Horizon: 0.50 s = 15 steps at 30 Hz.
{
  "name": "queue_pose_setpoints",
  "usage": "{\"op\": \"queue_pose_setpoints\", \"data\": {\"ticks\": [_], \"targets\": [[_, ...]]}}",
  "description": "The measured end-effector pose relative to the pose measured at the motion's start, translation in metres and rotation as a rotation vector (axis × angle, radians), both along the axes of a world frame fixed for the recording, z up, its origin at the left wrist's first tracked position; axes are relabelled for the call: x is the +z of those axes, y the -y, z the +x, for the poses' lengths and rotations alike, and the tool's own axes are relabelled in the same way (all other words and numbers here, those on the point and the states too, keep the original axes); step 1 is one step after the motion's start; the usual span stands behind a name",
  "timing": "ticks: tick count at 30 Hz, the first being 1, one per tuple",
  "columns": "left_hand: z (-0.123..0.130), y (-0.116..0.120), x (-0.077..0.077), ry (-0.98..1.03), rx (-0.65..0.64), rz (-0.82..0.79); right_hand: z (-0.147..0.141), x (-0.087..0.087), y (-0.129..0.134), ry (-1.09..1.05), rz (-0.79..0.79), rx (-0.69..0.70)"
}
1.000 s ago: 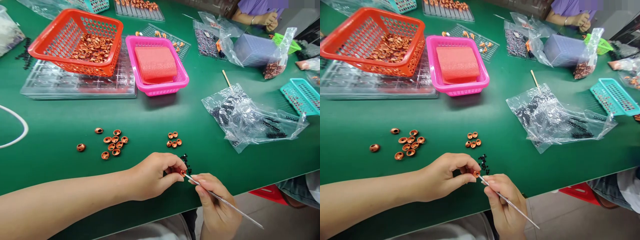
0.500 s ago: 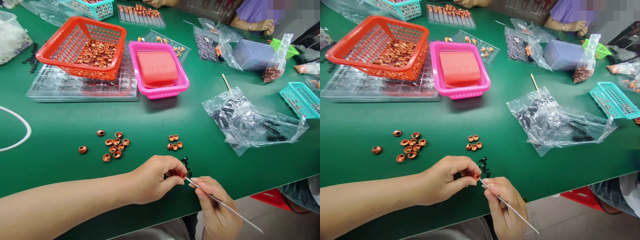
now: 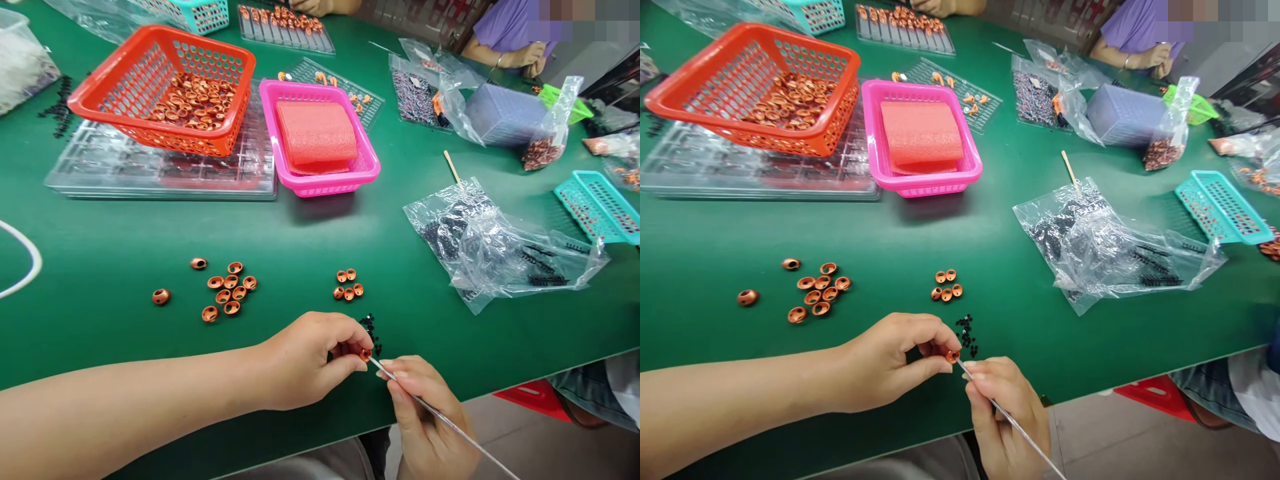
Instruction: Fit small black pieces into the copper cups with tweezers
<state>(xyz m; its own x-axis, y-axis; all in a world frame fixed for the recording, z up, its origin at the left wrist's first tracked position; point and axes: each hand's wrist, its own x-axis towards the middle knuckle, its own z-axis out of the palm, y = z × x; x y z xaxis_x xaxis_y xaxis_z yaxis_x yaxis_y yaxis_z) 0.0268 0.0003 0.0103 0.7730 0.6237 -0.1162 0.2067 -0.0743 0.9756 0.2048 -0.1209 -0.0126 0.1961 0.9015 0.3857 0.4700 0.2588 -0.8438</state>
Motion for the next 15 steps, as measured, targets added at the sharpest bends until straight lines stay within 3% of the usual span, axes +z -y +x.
{"op": "queue_pose_setpoints", "data": {"ticks": [10, 15], "targets": [[0.0013, -0.0003, -0.0004, 0.001, 0.009, 0.020, -0.0042, 0.0036, -0.0047, -0.050, 0.040, 0.039], [-0.0009, -0.0010, -0.0020, 0.010, -0.042, 0.153, -0.0031, 0.0010, -0.0018, 0.012, 0.051, 0.045]]}}
